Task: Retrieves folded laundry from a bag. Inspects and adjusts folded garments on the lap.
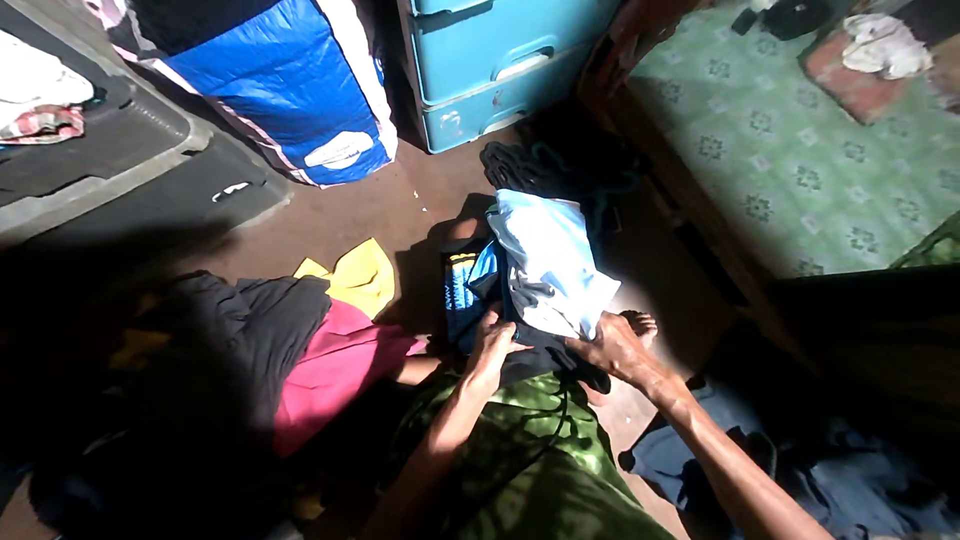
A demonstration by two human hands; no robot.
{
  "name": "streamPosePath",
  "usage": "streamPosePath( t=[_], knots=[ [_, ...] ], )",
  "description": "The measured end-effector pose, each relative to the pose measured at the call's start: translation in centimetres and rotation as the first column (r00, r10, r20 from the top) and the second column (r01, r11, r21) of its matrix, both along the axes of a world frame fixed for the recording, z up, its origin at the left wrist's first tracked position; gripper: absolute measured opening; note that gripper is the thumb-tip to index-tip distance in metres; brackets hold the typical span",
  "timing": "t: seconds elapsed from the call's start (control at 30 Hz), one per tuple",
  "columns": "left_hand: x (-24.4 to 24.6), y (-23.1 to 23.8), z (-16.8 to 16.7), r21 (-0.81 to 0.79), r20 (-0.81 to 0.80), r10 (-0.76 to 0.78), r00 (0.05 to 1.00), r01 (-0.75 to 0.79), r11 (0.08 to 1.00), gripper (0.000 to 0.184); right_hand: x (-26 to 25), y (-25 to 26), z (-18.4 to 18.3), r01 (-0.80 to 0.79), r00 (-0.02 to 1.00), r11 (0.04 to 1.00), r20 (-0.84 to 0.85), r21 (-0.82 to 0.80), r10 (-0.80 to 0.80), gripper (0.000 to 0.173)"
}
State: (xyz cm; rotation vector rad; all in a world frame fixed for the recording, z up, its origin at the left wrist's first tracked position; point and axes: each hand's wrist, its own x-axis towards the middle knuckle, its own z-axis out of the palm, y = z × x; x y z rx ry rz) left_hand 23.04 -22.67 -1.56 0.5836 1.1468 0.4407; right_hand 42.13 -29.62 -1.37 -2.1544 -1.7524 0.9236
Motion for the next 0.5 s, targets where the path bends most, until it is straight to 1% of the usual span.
streamPosePath(
  t=[0.03, 0.07, 0.13, 0.2, 0.27, 0.37, 0.43, 0.5],
  knots=[
    [-0.1, 0.0, 0.0, -0.003, 0.005, 0.003, 1.000, -0.003, 1.000, 0.042, -0.2, 0.0, -0.1, 0.009, 1.000, 0.999, 0.013, 0.032, -0.009, 0.044],
    [-0.2, 0.1, 0.0, -0.008, 0.007, 0.002, 1.000, -0.002, 1.000, 0.042, 0.0, 0.1, 0.0, 0.032, 0.999, 0.999, -0.011, 0.036, -0.032, 0.040],
    [-0.5, 0.2, -0.1, -0.027, 0.019, -0.003, 1.000, 0.003, 1.000, 0.046, 1.3, 1.0, 0.9, 0.119, 0.984, 0.992, -0.128, -0.035, -0.122, 0.037],
    [-0.9, 0.3, -0.4, -0.025, 0.012, 0.016, 1.000, -0.016, 1.000, 0.043, 3.6, 2.8, 2.8, 0.235, 0.936, 0.962, -0.234, -0.138, -0.262, 0.036],
    [-1.8, 0.5, -0.5, -0.012, 0.015, 0.029, 0.999, -0.029, 1.000, 0.042, 6.3, 4.9, 5.7, 0.346, 0.884, 0.925, -0.276, -0.157, -0.377, 0.032],
    [-3.9, 1.0, -0.3, 0.053, -0.005, 0.045, 0.999, -0.045, 0.998, 0.043, 10.5, 7.6, 10.3, 0.430, 0.867, 0.900, -0.246, -0.067, -0.433, 0.030],
    [-5.3, 1.2, -0.3, 0.123, -0.019, 0.102, 0.995, -0.099, 0.987, 0.044, 11.5, 9.0, 14.2, 0.442, 0.879, 0.897, -0.204, 0.016, -0.430, 0.027],
    [-6.3, 1.6, 0.1, 0.179, 0.019, 0.165, 0.986, -0.166, 0.970, 0.047, 11.3, 9.7, 17.9, 0.412, 0.897, 0.907, -0.216, 0.091, -0.386, 0.023]
  ],
)
